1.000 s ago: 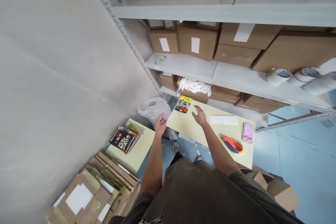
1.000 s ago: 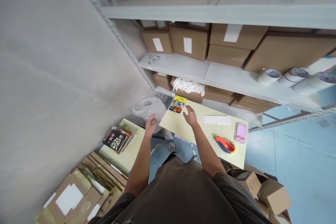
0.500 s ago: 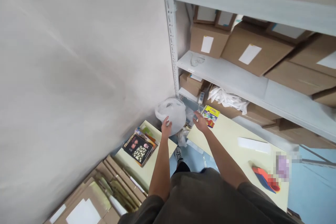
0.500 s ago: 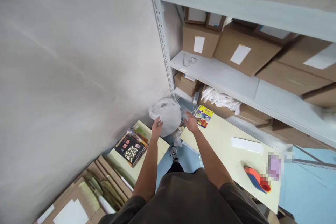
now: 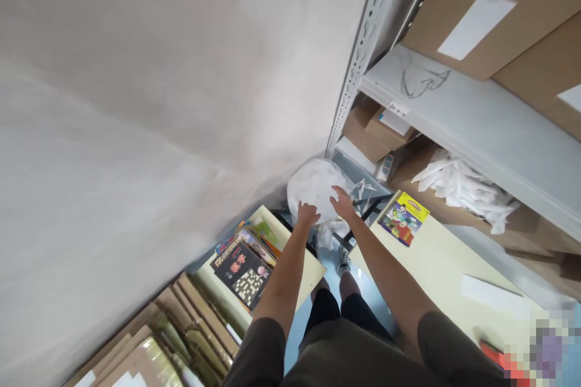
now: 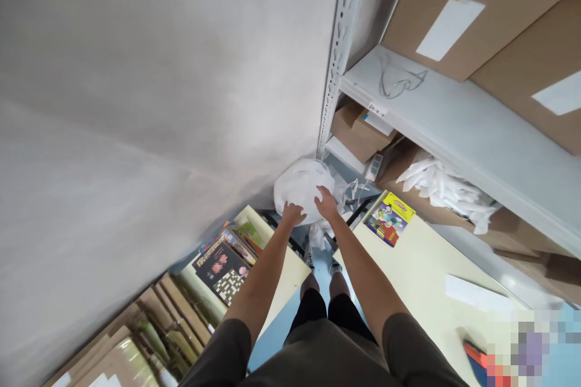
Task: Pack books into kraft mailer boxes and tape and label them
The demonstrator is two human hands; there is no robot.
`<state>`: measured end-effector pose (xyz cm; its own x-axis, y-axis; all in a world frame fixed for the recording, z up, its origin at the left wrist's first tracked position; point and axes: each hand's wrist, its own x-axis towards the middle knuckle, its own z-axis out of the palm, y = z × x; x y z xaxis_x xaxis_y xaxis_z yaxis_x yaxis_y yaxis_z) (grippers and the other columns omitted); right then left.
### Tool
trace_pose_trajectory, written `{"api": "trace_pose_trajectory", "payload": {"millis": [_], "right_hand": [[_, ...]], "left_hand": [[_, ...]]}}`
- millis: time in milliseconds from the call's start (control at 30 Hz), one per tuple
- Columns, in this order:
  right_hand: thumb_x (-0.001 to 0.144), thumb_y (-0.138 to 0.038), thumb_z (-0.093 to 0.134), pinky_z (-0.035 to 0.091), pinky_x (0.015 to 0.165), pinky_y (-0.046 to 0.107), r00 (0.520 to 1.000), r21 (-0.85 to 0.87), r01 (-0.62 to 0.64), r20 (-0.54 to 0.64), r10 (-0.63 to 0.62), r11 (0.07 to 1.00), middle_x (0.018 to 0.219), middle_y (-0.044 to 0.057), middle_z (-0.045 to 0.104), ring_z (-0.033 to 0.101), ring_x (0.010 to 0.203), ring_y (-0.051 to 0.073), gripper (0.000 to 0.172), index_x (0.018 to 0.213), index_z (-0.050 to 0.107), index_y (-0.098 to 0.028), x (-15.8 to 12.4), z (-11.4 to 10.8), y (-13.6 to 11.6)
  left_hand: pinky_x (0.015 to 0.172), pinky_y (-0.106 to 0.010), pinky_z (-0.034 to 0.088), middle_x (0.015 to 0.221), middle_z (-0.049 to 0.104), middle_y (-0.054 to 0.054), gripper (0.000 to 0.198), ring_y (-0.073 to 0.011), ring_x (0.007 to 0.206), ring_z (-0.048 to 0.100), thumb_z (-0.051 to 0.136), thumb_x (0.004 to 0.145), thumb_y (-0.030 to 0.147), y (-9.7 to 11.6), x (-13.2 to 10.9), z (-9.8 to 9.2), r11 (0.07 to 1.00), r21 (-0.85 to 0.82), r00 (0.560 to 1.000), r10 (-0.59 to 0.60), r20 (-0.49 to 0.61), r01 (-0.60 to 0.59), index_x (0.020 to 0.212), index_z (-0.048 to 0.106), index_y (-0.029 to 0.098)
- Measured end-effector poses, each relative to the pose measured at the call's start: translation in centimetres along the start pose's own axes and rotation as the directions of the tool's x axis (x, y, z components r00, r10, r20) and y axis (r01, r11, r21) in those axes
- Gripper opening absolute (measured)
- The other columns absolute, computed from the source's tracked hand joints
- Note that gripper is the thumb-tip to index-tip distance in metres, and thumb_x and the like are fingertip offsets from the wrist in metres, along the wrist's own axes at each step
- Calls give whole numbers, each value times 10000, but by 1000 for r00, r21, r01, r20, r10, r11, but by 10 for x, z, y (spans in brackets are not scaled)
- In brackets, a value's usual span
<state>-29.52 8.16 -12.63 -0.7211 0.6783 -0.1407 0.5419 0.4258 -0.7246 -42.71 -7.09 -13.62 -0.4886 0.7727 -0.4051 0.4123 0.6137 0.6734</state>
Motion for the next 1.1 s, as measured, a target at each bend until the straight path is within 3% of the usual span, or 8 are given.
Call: {"api": "trace_pose_trajectory", "payload": {"millis": [100, 233, 433, 567, 633, 733, 933, 1100], "right_hand": [[921, -247, 569, 468, 1207, 505, 997, -15, 14, 76, -13, 1000, 1490, 144, 640, 549, 1447, 295, 504, 1417, 651, -206, 31, 35, 16], [877, -176, 580, 487, 1166, 476, 980, -100, 11, 197, 9, 995, 1392, 151, 678, 625, 1326, 293, 410, 1270, 698, -186, 76, 84, 34], [844, -194, 718, 538, 1070, 412, 963, -122, 49, 268, -14, 991, 1593, 167, 532, 666, 1247, 307, 621, 1451, 587, -201, 135, 151, 56], [890, -164, 633, 532, 1081, 428, 955, -78, 105, 286, -79, 991, 1361, 150, 705, 680, 1202, 295, 276, 1149, 724, -198, 151, 169, 54], [904, -134, 544, 525, 1099, 444, 967, -25, 117, 233, -108, 993, 1200, 144, 763, 690, 1172, 286, 274, 1087, 741, -187, 149, 163, 45], [896, -148, 504, 549, 1083, 433, 987, 127, 121, 89, -133, 985, 1216, 137, 773, 703, 1167, 269, 368, 1180, 737, -181, 133, 136, 23], [911, -275, 522, 578, 1062, 443, 983, 322, 181, -33, -180, 929, 1382, 129, 725, 681, 1265, 269, 379, 1230, 717, -215, 81, 46, -36], [945, -398, 565, 582, 1042, 457, 981, 380, 163, -157, -111, 911, 1386, 155, 719, 690, 1251, 282, 279, 1117, 703, -228, 36, -29, -80]], "left_hand": [[1242, -626, 332, 1101, 760, -177, 140, -386, 1297, 627, 768, 870, 293, -18, 2, 14, 1000, -14, 999, -19, -37, 19, 976, 791, 206], [1190, -542, 466, 1412, 656, -207, 358, -363, 1361, 593, 652, 923, 206, -41, 26, 12, 983, -184, 961, -32, -275, -20, 1268, 746, 182], [1123, -470, 544, 1595, 545, -169, 818, -290, 1288, 672, 543, 935, 120, -70, 68, 6, 904, -428, 899, -164, -407, -28, 1708, 300, 234], [1187, -488, 499, 1686, 436, -158, 881, -310, 1455, 552, 555, 911, 91, -78, 71, 6, 902, -424, 905, -114, -410, -78, 1726, 253, 237], [1201, -496, 488, 1693, 423, -160, 867, -318, 1497, 506, 565, 904, 87, -76, 67, 4, 907, -414, 903, -110, -415, -80, 1715, 289, 225], [1189, -502, 502, 1697, 411, -171, 860, -322, 1494, 509, 581, 901, 93, -65, 55, -4, 908, -413, 899, -123, -419, -69, 1707, 303, 209], [1264, -545, 414, 1579, 578, -120, 726, -317, 1490, 513, 685, 883, 144, -21, 24, -42, 929, -341, 875, -41, -482, -145, 1583, 530, 255], [1088, -490, 570, 1235, 786, -97, 385, -287, 1181, 720, 662, 886, 96, 31, -20, -92, 947, -292, 887, -16, -462, -134, 1209, 803, 250]]}}
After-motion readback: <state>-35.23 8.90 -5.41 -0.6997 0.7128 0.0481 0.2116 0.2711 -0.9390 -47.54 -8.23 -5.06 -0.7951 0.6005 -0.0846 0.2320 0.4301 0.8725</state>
